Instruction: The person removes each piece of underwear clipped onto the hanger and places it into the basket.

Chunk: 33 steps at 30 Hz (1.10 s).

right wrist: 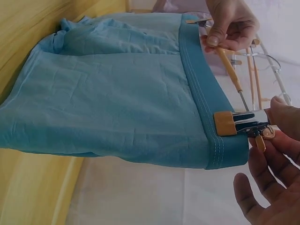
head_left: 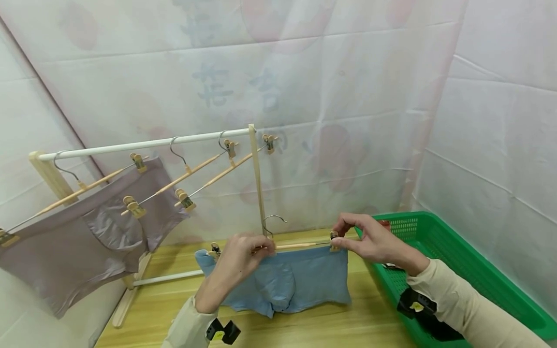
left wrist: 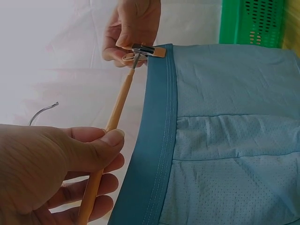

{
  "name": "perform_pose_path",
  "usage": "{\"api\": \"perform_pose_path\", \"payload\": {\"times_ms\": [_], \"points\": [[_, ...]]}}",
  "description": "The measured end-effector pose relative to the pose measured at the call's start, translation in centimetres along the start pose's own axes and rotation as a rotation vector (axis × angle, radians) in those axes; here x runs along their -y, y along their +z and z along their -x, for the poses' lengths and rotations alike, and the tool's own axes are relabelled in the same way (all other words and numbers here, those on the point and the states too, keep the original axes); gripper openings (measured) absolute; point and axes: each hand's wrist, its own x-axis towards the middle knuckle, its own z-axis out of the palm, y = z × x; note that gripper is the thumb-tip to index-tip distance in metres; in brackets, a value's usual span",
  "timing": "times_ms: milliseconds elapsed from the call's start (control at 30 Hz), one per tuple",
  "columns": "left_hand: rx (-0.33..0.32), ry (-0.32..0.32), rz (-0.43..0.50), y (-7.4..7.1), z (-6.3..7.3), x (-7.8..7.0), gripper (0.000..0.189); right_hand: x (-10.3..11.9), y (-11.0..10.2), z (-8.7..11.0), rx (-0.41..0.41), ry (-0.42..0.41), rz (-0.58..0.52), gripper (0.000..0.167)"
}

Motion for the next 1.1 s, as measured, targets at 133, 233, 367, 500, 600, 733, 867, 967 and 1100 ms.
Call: {"api": "perform_pose_path", "payload": {"times_ms": [133,233,367,500,600,733,867,967,1100], "points": [[0.001,0.005,0.001,0.0,0.1,0.0,0.018,0.1,0.0,0.0,0.001,0.002,0.0,0.009],[0.002,0.013,0.011,0.0,0.0,0.0,0.019,0.1,0.0,0.1,0.0,0.006,-0.002,0.009],[-0.003,0.021,0.021,0.1,0.0,-0.1,0.017,0.0,-0.1,0.2,0.001,-0.005,-0.015,0.01],[0.001,0.014,0.032,0.2,0.0,-0.2,0.016,0.1,-0.2,0.1,-0.01,-0.023,0.005,0.009],[0.018,-0.001,0.04,0.3,0.0,-0.3,0.016,0.1,-0.2,-0.1,-0.031,-0.018,0.05,0.006],[0.034,-0.018,0.04,0.2,0.1,-0.4,0.015,0.1,-0.1,-0.2,-0.046,0.011,0.083,0.006],[0.036,-0.026,0.031,0.2,0.2,-0.5,0.015,0.1,0.0,-0.3,-0.048,0.036,0.092,0.011],[0.038,-0.026,0.028,0.3,0.2,-0.5,0.015,0.3,-0.1,-0.4,-0.065,0.03,0.111,0.016],[0.041,-0.022,0.035,0.4,0.1,-0.5,0.014,0.9,-0.2,-0.9,-0.117,-0.033,0.169,0.023]]}}
